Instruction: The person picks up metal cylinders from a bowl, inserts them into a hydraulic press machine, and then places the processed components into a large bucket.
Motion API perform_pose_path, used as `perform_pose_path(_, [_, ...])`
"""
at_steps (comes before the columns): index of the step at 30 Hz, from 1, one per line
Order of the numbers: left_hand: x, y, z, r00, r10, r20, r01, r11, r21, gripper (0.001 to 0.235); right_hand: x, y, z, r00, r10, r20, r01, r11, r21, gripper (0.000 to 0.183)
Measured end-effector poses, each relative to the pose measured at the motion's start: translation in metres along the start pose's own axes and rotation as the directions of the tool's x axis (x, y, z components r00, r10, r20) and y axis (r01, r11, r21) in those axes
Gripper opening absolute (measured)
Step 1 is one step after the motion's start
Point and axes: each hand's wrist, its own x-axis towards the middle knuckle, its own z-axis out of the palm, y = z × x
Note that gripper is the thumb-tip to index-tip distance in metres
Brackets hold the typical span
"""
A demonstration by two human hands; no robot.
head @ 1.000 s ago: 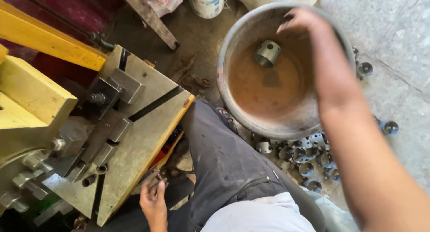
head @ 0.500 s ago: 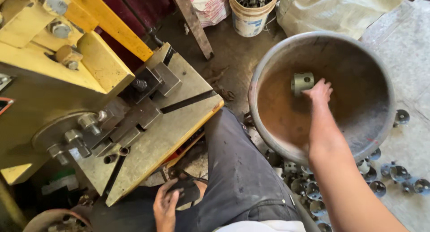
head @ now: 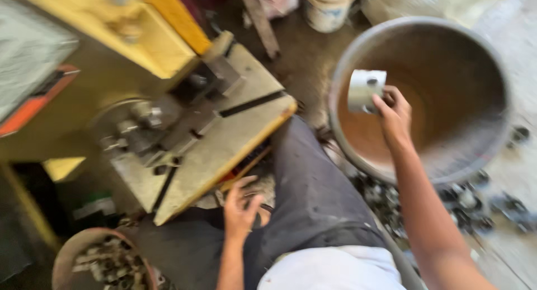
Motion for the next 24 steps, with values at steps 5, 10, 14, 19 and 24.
perform_pose_path(5, [-0.002,0.045,0.004,0.952,0.293,0.089,-0.296,0.955,0.023,0.098,-0.104,-0.119,0.063,0.876,-0.087,0.475,-0.112,0.920,0.375,0.021])
perform_pose_path(10, [-0.037,0.050,-0.021,0.902,0.401,0.159,-0.383,0.914,-0.130,0.110,-0.161,-0.127,0.157,0.512,0.085,0.855,-0.472,0.859,0.197,0.030])
perform_pose_path(14, [-0.065,0.004,-0.055,0.947,0.314,-0.071,-0.322,0.913,-0.252,0.092,-0.214,-0.106,0.219,0.447,0.052,0.893,-0.237,0.969,0.062,0.049])
perform_pose_path(19, [-0.123,-0.012,-0.110,0.910,0.112,-0.399,-0.289,0.861,-0.419,0.091,-0.275,-0.106,0.273,0.048,-0.028,0.998,-0.229,0.973,0.038,0.091])
perform_pose_path(24, [-0.170,-0.030,-0.170,0.966,0.130,-0.226,-0.192,0.940,-0.280,0.086,-0.318,-0.096,0.296,0.223,0.245,0.944,-0.152,0.965,-0.214,0.080])
